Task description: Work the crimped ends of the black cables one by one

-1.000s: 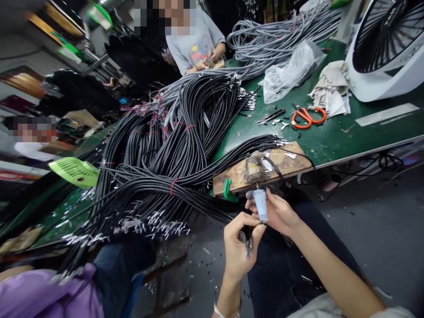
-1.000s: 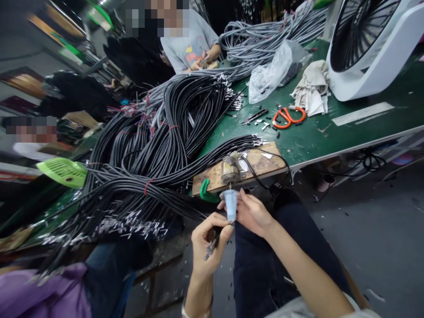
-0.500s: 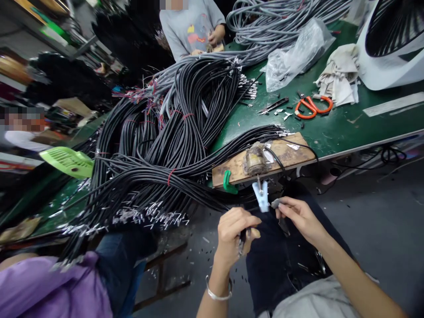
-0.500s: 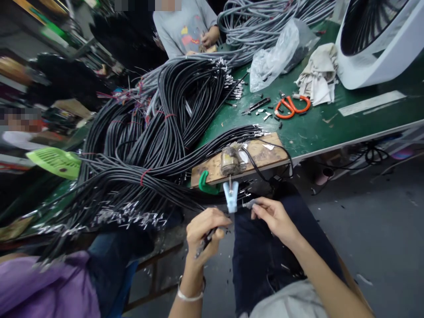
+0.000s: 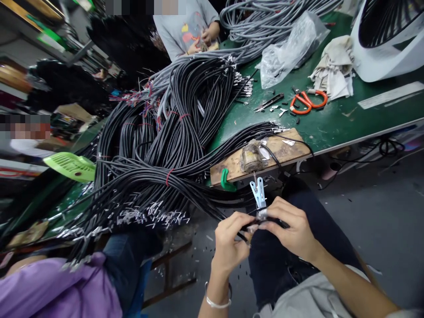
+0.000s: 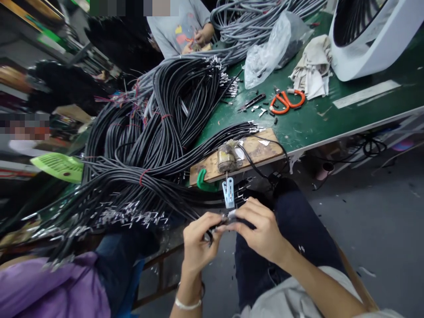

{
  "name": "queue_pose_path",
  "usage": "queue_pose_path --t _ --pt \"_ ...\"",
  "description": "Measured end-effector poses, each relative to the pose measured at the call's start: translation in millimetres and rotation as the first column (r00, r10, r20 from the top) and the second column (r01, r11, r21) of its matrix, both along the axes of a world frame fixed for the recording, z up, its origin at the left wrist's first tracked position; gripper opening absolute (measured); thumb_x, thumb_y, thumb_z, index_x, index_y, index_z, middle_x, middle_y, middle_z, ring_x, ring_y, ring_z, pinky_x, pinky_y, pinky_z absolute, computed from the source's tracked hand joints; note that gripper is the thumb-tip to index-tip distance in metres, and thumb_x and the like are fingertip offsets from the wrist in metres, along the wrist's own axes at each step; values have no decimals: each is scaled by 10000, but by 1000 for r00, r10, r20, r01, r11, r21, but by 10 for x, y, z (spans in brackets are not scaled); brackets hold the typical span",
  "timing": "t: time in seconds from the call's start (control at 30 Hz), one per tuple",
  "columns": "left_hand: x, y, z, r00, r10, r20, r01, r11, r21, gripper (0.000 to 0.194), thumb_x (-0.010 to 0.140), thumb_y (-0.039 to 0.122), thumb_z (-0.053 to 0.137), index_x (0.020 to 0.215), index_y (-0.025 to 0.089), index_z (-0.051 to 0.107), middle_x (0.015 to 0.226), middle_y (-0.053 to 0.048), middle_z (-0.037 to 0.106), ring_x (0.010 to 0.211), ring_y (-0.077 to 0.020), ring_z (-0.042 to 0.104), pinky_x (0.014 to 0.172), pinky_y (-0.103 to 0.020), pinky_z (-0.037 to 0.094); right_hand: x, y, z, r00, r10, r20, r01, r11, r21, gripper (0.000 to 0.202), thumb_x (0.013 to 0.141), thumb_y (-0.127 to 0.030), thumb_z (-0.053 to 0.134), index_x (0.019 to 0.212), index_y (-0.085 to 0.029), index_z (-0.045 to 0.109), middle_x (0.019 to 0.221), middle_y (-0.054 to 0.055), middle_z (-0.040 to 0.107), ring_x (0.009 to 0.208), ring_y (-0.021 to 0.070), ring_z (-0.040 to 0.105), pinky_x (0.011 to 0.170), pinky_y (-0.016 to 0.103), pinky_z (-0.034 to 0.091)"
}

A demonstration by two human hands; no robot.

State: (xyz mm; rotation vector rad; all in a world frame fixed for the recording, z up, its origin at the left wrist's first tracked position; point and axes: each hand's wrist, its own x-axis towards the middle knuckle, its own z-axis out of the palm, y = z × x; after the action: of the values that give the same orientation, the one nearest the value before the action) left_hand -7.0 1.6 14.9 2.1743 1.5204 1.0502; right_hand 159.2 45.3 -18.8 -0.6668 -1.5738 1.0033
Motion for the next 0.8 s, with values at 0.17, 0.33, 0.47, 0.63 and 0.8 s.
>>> queue_pose_path --t 0.17,0.33,0.47,0.63,0.8 --pt "47 -14 21 1000 7 -9 -6 1000 18 142 791 60 624 875 173 618 741 -39 648 631 -132 613 579 -219 475 20 11 9 999 51 1 -51 993 -109 54 811 -153 691 826 -204 681 713 29 647 658 175 554 702 351 448" --pt "139 -12 -4 996 90 -8 -90 996 27 163 805 47 601 908 171 633 784 -47 638 678 -137 619 608 -224 482 -62 -1 -8 1000 -25 0 24 985 -172 170 878 -161 574 725 -206 635 671 29 573 663 184 503 649 334 404" --pt "217 -28 -48 978 199 -67 -198 980 19 125 819 75 578 899 159 626 696 -17 568 580 -123 545 538 -224 417 -213 -62 -68 975 -219 -30 210 961 -182 238 870 -140 552 643 -208 577 627 7 489 654 176 448 674 338 373" --pt "262 -34 -75 962 272 -5 -271 962 29 106 819 87 582 885 169 592 717 -3 543 582 -115 525 536 -215 399 -348 -139 -78 926 -159 -342 -32 871 -491 198 857 -211 577 675 -193 651 702 31 550 696 176 484 665 320 385" --pt "239 -40 -96 969 243 47 -243 970 -10 76 864 108 556 855 172 595 694 5 532 583 -113 512 541 -221 375 -400 -85 -33 724 -241 -646 -455 537 -710 170 686 -247 702 555 -164 634 599 -4 521 586 120 429 571 261 363"
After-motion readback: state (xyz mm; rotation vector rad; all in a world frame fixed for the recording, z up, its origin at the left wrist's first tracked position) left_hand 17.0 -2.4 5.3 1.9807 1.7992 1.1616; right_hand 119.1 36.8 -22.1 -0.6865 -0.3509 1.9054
